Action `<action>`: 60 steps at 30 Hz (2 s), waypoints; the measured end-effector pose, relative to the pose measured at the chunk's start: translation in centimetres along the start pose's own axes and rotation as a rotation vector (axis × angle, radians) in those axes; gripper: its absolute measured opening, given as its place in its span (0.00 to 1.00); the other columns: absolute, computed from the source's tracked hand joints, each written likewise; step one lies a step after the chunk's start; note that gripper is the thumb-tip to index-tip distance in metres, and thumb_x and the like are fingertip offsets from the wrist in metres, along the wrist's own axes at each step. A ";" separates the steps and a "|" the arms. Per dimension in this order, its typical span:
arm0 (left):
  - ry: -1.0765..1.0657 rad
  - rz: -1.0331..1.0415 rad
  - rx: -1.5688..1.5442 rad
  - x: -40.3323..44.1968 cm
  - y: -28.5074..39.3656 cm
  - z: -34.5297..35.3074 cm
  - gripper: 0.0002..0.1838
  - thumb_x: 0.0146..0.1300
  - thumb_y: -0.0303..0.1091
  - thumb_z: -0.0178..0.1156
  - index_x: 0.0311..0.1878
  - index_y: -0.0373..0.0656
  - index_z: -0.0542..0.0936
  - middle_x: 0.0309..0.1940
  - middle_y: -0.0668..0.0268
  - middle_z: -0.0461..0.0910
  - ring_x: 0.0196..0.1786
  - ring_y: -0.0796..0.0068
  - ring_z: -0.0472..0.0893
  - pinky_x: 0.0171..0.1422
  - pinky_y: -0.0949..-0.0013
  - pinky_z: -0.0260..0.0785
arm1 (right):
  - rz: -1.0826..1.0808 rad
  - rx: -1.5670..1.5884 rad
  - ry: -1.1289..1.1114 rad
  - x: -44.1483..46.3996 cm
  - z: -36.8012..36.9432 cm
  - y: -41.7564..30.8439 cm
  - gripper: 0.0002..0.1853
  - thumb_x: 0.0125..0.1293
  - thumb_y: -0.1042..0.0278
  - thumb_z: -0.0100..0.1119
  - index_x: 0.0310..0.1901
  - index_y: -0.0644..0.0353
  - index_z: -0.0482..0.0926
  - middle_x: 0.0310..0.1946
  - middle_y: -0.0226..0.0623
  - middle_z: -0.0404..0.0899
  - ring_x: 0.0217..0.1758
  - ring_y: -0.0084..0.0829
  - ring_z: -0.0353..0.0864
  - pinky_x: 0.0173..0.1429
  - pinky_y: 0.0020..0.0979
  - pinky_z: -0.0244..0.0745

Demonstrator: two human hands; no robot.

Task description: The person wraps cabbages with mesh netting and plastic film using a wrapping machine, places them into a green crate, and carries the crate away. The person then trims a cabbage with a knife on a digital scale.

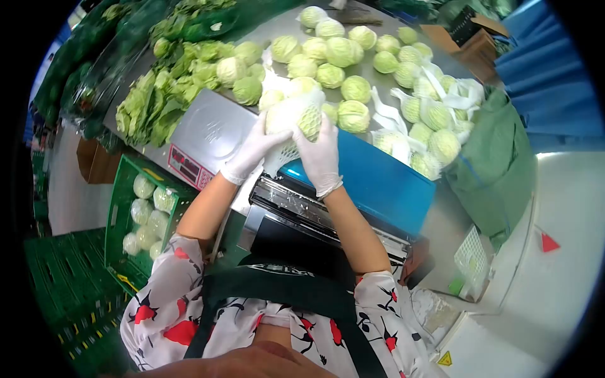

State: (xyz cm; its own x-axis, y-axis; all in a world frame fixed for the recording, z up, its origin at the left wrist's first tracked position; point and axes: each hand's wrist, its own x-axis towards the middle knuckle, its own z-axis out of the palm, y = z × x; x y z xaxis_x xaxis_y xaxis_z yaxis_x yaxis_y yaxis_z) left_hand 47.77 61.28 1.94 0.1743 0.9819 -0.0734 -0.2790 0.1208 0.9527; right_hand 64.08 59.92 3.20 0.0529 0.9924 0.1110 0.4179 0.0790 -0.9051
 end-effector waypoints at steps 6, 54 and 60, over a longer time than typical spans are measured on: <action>0.051 0.021 -0.215 -1.2 -0.4 -4.6 0.33 0.64 0.33 0.66 0.70 0.35 0.66 0.63 0.55 0.75 0.64 0.67 0.76 0.68 0.64 0.70 | -0.009 0.223 -0.277 -0.1 1.1 0.4 0.35 0.71 0.52 0.62 0.71 0.65 0.66 0.66 0.52 0.71 0.61 0.39 0.80 0.61 0.33 0.76; 0.366 0.158 1.395 -0.3 -1.6 -16.8 0.63 0.41 0.57 0.79 0.76 0.35 0.58 0.72 0.43 0.63 0.75 0.45 0.62 0.80 0.54 0.54 | 0.164 -0.884 0.021 16.2 -23.2 26.5 0.53 0.47 0.43 0.78 0.65 0.77 0.66 0.63 0.63 0.72 0.67 0.52 0.72 0.71 0.42 0.66; 0.426 -0.034 1.393 -0.9 0.1 -15.9 0.67 0.35 0.53 0.82 0.78 0.42 0.54 0.71 0.45 0.64 0.69 0.41 0.69 0.73 0.51 0.65 | 0.307 -1.011 -0.341 23.3 -22.1 28.3 0.47 0.41 0.41 0.79 0.54 0.76 0.78 0.49 0.59 0.84 0.53 0.49 0.84 0.60 0.41 0.78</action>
State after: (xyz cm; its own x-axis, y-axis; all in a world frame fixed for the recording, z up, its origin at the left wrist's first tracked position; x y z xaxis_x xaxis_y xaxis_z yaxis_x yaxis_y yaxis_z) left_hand 32.61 62.76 -2.59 -0.1948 0.9793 0.0543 0.8855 0.1517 0.4391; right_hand 97.17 83.20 -10.72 0.0936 0.9429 -0.3196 0.9854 -0.1336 -0.1056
